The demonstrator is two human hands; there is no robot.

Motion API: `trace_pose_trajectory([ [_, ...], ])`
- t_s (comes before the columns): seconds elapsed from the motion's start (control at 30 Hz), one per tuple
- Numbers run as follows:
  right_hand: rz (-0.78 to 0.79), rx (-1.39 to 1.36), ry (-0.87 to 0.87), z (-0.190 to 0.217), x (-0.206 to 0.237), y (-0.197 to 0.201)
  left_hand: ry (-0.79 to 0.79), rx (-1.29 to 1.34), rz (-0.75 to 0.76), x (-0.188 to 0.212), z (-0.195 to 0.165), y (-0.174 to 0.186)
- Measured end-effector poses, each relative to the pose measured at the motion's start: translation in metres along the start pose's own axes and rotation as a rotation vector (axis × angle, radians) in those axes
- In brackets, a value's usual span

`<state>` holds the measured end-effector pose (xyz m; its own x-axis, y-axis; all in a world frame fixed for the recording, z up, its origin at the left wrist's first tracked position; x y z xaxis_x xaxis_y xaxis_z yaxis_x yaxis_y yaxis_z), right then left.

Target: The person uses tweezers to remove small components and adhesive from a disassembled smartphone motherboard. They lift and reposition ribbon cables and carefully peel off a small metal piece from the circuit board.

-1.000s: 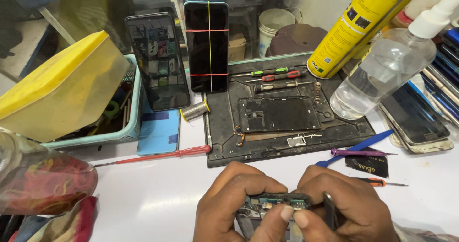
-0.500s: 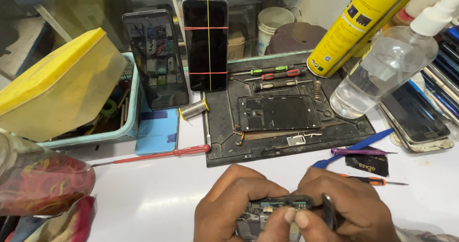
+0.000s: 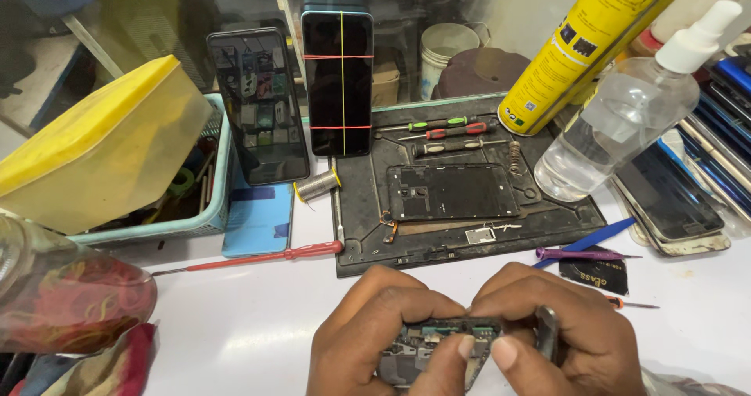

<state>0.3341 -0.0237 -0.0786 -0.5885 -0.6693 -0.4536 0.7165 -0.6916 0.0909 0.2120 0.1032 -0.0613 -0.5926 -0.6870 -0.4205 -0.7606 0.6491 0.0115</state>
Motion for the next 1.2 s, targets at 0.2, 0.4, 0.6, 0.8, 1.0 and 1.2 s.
trace_pose_trajectory([
  [0.2, 0.000, 0.068, -0.100, -0.012, 0.003, 0.004, -0.117, -0.051, 0.006, 0.001, -0.017, -0.001],
  [0.4, 0.038, 0.019, 0.025, -0.004, 0.004, 0.006, -0.095, -0.097, 0.071, 0.002, -0.018, -0.006],
  [0.6, 0.021, 0.043, 0.069, 0.001, 0.004, 0.006, -0.133, -0.068, 0.069, 0.004, -0.019, -0.006],
  [0.8, -0.039, 0.112, 0.101, 0.000, 0.008, 0.010, -0.125, -0.081, 0.080, 0.005, -0.017, -0.008],
  [1.0, -0.049, 0.113, 0.003, -0.011, 0.008, 0.004, -0.107, -0.020, 0.054, -0.003, -0.013, -0.002],
  [1.2, -0.095, 0.056, 0.075, -0.003, 0.006, 0.000, 0.125, 0.113, -0.006, -0.002, 0.007, 0.008],
])
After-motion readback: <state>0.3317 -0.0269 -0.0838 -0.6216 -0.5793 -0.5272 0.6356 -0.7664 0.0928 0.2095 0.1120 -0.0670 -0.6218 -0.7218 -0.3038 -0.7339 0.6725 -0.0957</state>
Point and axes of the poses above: each hand's wrist, its own x-axis away from the middle knuckle, its own y-axis out of the back of the hand, z = x × y, the point moved 9 cm from there along -x, towards the middle knuckle, and after that the axes turned 10 degrees about -z, right-handed, at the moved point
